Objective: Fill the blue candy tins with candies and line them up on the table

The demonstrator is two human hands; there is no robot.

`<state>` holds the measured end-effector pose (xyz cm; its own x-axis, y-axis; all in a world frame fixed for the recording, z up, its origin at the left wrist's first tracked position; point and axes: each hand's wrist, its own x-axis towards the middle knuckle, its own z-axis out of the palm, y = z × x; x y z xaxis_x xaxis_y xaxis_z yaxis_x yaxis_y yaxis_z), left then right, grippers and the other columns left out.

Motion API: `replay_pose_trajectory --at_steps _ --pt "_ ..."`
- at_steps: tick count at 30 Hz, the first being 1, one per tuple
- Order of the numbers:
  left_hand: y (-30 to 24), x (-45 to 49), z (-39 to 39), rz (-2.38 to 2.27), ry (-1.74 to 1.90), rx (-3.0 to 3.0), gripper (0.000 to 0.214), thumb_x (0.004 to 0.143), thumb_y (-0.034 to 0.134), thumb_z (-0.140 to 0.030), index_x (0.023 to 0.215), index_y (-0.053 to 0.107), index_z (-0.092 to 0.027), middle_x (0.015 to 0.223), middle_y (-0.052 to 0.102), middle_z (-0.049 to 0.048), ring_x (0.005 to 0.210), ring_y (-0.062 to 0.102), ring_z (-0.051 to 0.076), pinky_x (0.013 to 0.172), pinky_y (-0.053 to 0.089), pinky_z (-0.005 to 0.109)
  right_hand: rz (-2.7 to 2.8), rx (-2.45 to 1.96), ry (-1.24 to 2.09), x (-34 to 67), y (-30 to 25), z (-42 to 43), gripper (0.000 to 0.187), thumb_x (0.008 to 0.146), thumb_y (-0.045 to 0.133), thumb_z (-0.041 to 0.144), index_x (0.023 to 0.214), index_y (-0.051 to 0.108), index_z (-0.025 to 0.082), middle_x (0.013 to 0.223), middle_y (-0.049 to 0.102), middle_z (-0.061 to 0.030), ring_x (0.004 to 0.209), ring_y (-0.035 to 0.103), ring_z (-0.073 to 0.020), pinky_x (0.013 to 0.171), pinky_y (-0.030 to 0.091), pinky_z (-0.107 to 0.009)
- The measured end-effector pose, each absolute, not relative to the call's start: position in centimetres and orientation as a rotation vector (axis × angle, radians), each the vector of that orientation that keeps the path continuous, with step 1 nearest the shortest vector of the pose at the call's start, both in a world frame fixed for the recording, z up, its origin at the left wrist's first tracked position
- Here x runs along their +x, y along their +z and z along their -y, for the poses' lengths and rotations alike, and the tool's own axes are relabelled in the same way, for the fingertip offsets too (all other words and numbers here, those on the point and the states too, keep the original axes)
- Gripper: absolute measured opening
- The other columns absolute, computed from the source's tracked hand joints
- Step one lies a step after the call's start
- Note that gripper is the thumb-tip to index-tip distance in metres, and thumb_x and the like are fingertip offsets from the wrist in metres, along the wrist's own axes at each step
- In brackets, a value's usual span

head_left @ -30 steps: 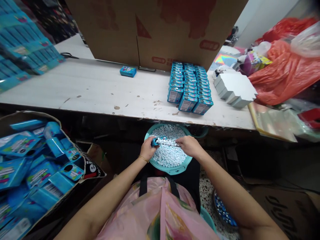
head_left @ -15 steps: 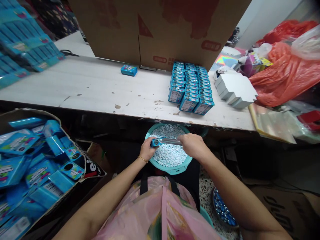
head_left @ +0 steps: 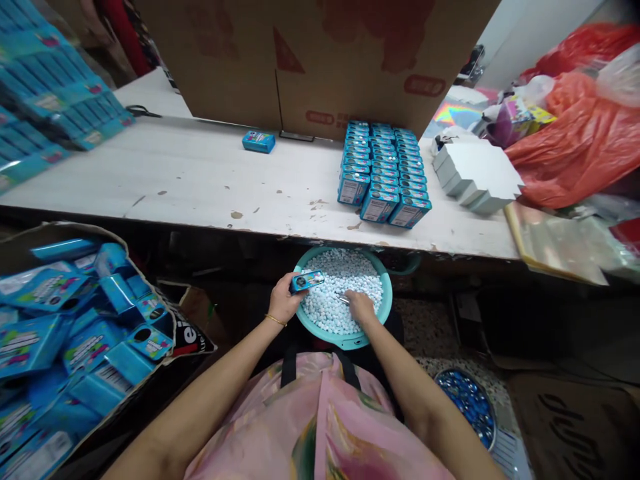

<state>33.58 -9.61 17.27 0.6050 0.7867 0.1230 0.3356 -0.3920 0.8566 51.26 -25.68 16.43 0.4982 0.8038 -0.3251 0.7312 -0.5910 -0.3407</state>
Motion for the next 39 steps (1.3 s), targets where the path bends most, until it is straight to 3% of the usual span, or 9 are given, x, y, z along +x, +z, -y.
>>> replay_pose_trajectory --at_steps 4,8,13,17,22,30,39 --pt "17.7 32.9 9.4 -0.95 0.683 1.928 0.039 0.063 0.065 -0.033 0.099 0.055 -0.019 0.087 0.062 0.0014 0.079 0.058 0.017 0.075 0.045 0.031 1.15 -2.383 0.768 51.6 14.8 25.3 0.026 0.083 0.04 0.022 0.094 0.064 0.019 0.087 0.064 -0.0055 0.085 0.056 -0.0183 0.068 0.038 -0.023" --pt "17.5 33.0 9.2 -0.99 0.721 1.888 0.041 0.062 0.066 -0.036 0.097 0.055 -0.019 0.085 0.062 0.0008 0.077 0.058 0.017 0.073 0.046 0.03 1.131 -2.315 0.818 53.6 16.0 27.1 0.028 0.082 0.038 0.024 0.092 0.064 0.017 0.072 0.062 -0.0011 0.072 0.056 -0.0141 0.065 0.039 -0.021" --pt "16.5 34.5 10.0 -0.945 0.672 1.982 0.04 0.062 0.066 -0.029 0.099 0.056 -0.02 0.09 0.062 0.0022 0.083 0.058 0.019 0.077 0.045 0.032 1.239 -2.225 0.781 54.4 22.2 27.9 0.03 0.082 0.04 0.025 0.099 0.063 0.018 0.068 0.062 -0.0009 0.065 0.056 -0.0127 0.063 0.039 -0.021" --pt "16.2 35.8 11.0 -0.848 0.651 2.077 0.041 0.061 0.065 -0.023 0.101 0.056 -0.02 0.097 0.061 0.0041 0.091 0.057 0.021 0.083 0.044 0.035 1.545 -2.408 0.622 52.9 28.0 26.5 0.029 0.083 0.038 0.023 0.097 0.064 0.025 0.082 0.066 -0.0033 0.081 0.058 -0.0161 0.068 0.038 -0.023" --pt "16.4 36.0 11.7 -0.808 0.624 2.144 0.042 0.062 0.064 -0.02 0.103 0.055 -0.021 0.103 0.06 0.0056 0.097 0.054 0.023 0.086 0.042 0.036 1.832 -2.682 0.486 50.2 31.9 24.5 0.029 0.076 0.039 0.011 0.087 0.064 0.02 0.086 0.065 -0.0093 0.082 0.059 -0.0214 0.068 0.039 -0.029" --pt "16.3 35.6 11.6 -0.808 0.62 2.145 0.042 0.062 0.063 -0.018 0.103 0.055 -0.022 0.102 0.059 0.0039 0.098 0.053 0.023 0.087 0.042 0.037 1.91 -2.674 0.386 48.8 33.1 24.1 0.025 0.081 0.036 0.013 0.086 0.06 0.017 0.085 0.064 -0.0103 0.079 0.061 -0.0206 0.069 0.041 -0.029" --pt "16.8 35.3 11.3 -0.763 0.707 2.103 0.04 0.063 0.064 -0.022 0.102 0.055 -0.02 0.1 0.06 0.0039 0.094 0.055 0.021 0.084 0.043 0.035 1.832 -2.719 0.426 50.2 33.1 25.9 0.033 0.082 0.035 0.014 0.101 0.057 0.027 0.095 0.062 -0.0051 0.084 0.058 -0.0181 0.066 0.038 -0.025"
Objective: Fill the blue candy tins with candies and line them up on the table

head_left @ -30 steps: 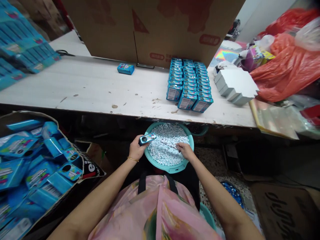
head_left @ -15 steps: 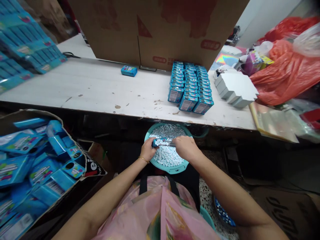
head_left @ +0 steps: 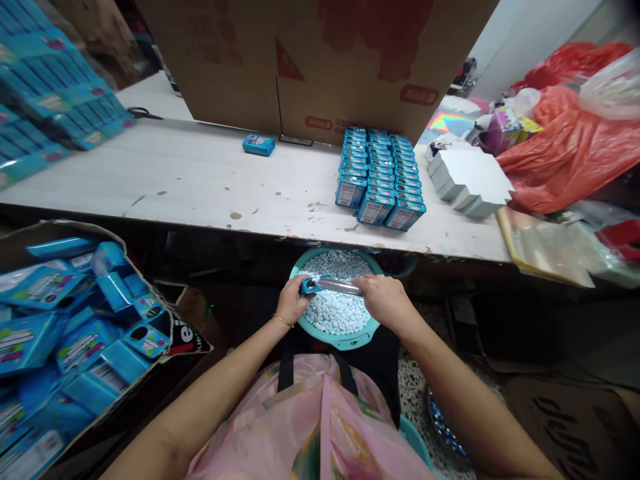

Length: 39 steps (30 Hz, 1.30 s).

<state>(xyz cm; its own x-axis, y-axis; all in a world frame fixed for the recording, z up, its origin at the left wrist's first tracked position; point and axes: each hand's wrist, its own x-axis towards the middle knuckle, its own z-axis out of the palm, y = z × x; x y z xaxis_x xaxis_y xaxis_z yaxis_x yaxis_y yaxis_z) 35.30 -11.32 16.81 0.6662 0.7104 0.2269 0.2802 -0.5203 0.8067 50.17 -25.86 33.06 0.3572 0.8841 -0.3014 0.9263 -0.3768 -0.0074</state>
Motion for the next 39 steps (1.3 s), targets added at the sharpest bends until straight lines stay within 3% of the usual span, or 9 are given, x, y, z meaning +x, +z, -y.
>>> replay_pose_trajectory --at_steps 8,14,23,35,39 --pt "17.1 35.2 10.5 -0.741 0.722 2.123 0.04 0.062 0.064 -0.02 0.102 0.056 -0.021 0.1 0.06 0.0038 0.095 0.054 0.021 0.085 0.042 0.034 -1.574 2.62 -0.433 52.0 31.2 28.7 0.036 0.087 0.031 0.023 0.111 0.054 0.036 0.104 0.062 -0.0009 0.089 0.056 -0.0176 0.066 0.036 -0.025" --pt "16.4 35.3 10.2 -0.836 0.712 1.693 0.045 0.056 0.07 -0.028 0.097 0.054 -0.016 0.083 0.06 0.0004 0.077 0.057 0.016 0.076 0.046 0.031 -1.439 2.772 -0.426 53.5 28.4 30.9 0.033 0.087 0.033 0.029 0.109 0.057 0.036 0.1 0.064 -0.0006 0.088 0.059 -0.0192 0.064 0.036 -0.025" --pt "15.4 38.4 12.1 -0.729 0.704 1.508 0.047 0.052 0.072 -0.024 0.093 0.051 -0.016 0.08 0.057 -0.0009 0.072 0.056 0.014 0.07 0.045 0.027 -1.375 2.981 -0.578 53.8 25.0 32.9 0.031 0.086 0.036 0.034 0.105 0.061 0.033 0.101 0.066 -0.0013 0.093 0.059 -0.0169 0.071 0.038 -0.021" --pt "19.1 37.0 10.2 -0.729 0.491 2.371 0.036 0.062 0.057 -0.011 0.097 0.055 -0.019 0.098 0.059 0.0064 0.095 0.051 0.024 0.087 0.038 0.037 -1.185 3.009 -0.728 53.4 22.6 34.1 0.032 0.084 0.039 0.029 0.106 0.062 0.03 0.098 0.067 -0.0038 0.092 0.059 -0.0173 0.07 0.039 -0.021" --pt "22.4 36.8 8.9 -0.715 0.533 2.279 0.034 0.063 0.059 -0.016 0.097 0.054 -0.019 0.092 0.06 0.0034 0.087 0.054 0.02 0.081 0.041 0.033 -1.19 3.051 -0.768 53.3 22.3 34.0 0.031 0.083 0.04 0.029 0.102 0.064 0.03 0.095 0.067 -0.0039 0.09 0.06 -0.0178 0.07 0.039 -0.021"
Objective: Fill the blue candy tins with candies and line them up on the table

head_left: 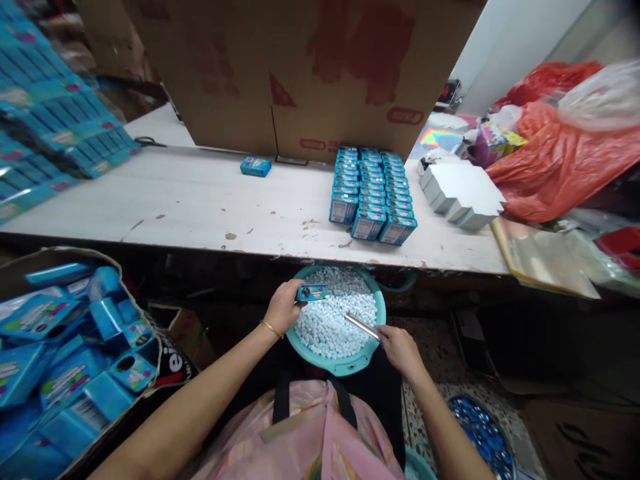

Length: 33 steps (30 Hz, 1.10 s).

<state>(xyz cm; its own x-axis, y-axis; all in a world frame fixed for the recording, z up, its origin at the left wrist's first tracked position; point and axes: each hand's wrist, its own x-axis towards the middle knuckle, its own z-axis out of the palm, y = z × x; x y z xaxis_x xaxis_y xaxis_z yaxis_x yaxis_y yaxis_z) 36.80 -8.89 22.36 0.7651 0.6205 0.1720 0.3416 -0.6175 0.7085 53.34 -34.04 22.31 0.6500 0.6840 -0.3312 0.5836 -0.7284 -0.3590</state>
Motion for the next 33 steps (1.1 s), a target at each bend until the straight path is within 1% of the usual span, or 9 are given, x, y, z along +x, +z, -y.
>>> replay_pose_trajectory --at_steps 4,10,13,15,17,20,27,31,33 --pt "25.2 40.7 6.0 -0.722 0.63 1.994 0.037 0.061 0.064 -0.024 0.096 0.052 -0.017 0.083 0.06 -0.0002 0.075 0.055 0.016 0.07 0.044 0.027 0.987 -2.575 0.663 53.4 21.9 34.1 0.031 0.082 0.04 0.029 0.099 0.066 0.029 0.093 0.068 -0.0038 0.088 0.061 -0.0182 0.07 0.04 -0.021" --pt "26.4 52.0 0.6 -0.615 0.72 1.925 0.044 0.055 0.069 -0.022 0.095 0.054 -0.015 0.085 0.06 0.0014 0.082 0.056 0.018 0.078 0.045 0.031 0.936 -2.446 0.653 53.1 20.5 34.7 0.034 0.082 0.037 0.031 0.101 0.065 0.028 0.098 0.067 -0.0033 0.092 0.06 -0.0185 0.073 0.041 -0.021" --pt "26.0 56.2 -0.8 -0.729 0.693 1.994 0.059 0.053 0.072 -0.023 0.107 0.05 -0.013 0.1 0.058 0.009 0.094 0.055 0.023 0.084 0.043 0.036 0.93 -2.422 0.664 52.9 19.8 34.8 0.035 0.082 0.037 0.033 0.103 0.064 0.028 0.1 0.066 -0.0033 0.093 0.06 -0.0185 0.074 0.042 -0.021" --pt "25.8 57.2 -1.1 -0.845 0.659 2.064 0.081 0.051 0.074 -0.024 0.122 0.038 -0.012 0.117 0.049 0.0171 0.109 0.048 0.029 0.092 0.038 0.041 0.943 -2.408 0.681 52.8 19.4 34.5 0.036 0.081 0.037 0.034 0.103 0.064 0.027 0.101 0.066 -0.0034 0.093 0.06 -0.0185 0.075 0.042 -0.021" --pt "25.5 56.1 -1.1 -0.849 0.623 2.14 0.095 0.052 0.075 -0.028 0.131 0.025 -0.01 0.13 0.037 0.0221 0.121 0.035 0.033 0.098 0.031 0.043 0.977 -2.371 0.708 52.8 18.8 34.2 0.036 0.081 0.036 0.034 0.103 0.064 0.026 0.102 0.066 -0.0034 0.095 0.06 -0.0182 0.077 0.042 -0.021" --pt "25.0 50.3 -1.9 -0.741 0.647 2.259 0.088 0.061 0.069 -0.035 0.132 0.024 -0.009 0.138 0.026 0.0203 0.13 0.022 0.029 0.105 0.024 0.039 1.034 -2.304 0.767 52.7 17.4 33.7 0.038 0.082 0.035 0.033 0.107 0.062 0.024 0.105 0.064 -0.0037 0.098 0.058 -0.0185 0.082 0.042 -0.023" --pt "25.8 28.7 -7.9 -1.307 0.751 2.421 0.049 0.073 0.056 -0.033 0.118 0.047 -0.014 0.12 0.05 0.0134 0.116 0.043 0.027 0.1 0.032 0.038 1.089 -2.109 0.866 52.3 12.8 30.9 0.041 0.076 0.037 0.038 0.099 0.066 0.021 0.105 0.064 -0.0042 0.103 0.056 -0.021 0.09 0.042 -0.028" --pt "27.4 27.4 -13.1 -1.374 0.821 2.498 0.051 0.076 0.052 -0.038 0.12 0.046 -0.011 0.118 0.051 0.015 0.112 0.045 0.026 0.099 0.032 0.036 0.97 -2.217 0.799 51.4 11.9 29.5 0.038 0.072 0.041 0.037 0.094 0.068 0.024 0.102 0.065 -0.0042 0.1 0.058 -0.0245 0.089 0.045 -0.034" --pt "28.3 30.6 -16.1 -1.335 0.804 2.562 0.055 0.078 0.048 -0.043 0.122 0.044 -0.01 0.119 0.05 0.0159 0.113 0.043 0.026 0.099 0.029 0.035 0.895 -2.29 0.685 50.5 12.2 29.4 0.03 0.071 0.044 0.033 0.091 0.067 0.033 0.097 0.067 -0.0003 0.094 0.06 -0.0234 0.081 0.05 -0.034"
